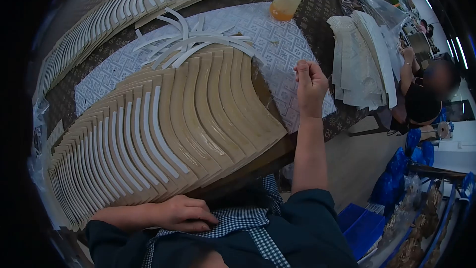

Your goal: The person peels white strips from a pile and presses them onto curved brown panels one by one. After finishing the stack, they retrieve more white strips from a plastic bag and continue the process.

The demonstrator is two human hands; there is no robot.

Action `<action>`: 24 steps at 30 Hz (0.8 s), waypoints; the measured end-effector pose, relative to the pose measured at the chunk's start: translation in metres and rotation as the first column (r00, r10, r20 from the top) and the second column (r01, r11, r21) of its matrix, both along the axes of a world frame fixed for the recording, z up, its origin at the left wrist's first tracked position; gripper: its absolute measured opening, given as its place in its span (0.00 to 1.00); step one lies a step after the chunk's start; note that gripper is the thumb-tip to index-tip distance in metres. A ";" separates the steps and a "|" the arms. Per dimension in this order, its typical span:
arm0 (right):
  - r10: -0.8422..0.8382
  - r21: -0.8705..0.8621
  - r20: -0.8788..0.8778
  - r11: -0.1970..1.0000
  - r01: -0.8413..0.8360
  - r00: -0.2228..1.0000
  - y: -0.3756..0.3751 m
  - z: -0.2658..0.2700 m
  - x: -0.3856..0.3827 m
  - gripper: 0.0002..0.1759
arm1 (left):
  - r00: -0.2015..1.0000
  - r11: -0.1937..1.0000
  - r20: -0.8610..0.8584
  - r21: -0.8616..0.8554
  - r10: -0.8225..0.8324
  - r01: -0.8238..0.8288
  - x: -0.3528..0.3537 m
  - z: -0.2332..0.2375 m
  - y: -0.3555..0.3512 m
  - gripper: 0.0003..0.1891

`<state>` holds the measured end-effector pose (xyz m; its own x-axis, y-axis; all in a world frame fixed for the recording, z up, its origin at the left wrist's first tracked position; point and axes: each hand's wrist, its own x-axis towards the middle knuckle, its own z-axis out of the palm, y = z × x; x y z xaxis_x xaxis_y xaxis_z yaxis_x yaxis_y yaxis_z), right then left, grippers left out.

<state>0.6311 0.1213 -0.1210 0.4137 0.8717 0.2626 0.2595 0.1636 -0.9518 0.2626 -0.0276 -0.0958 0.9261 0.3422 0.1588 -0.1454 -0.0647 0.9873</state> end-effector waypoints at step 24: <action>0.354 -0.418 0.183 0.873 -0.253 0.917 -0.018 0.023 -0.014 0.06 | 0.999 0.999 -0.020 0.016 -0.043 0.043 -0.001 0.000 0.000 0.13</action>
<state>0.6171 0.1037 -0.0976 0.0779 0.9955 -0.0547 0.4892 -0.0860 -0.8679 0.2617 -0.0275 -0.0958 0.9429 0.2996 0.1456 -0.1288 -0.0751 0.9888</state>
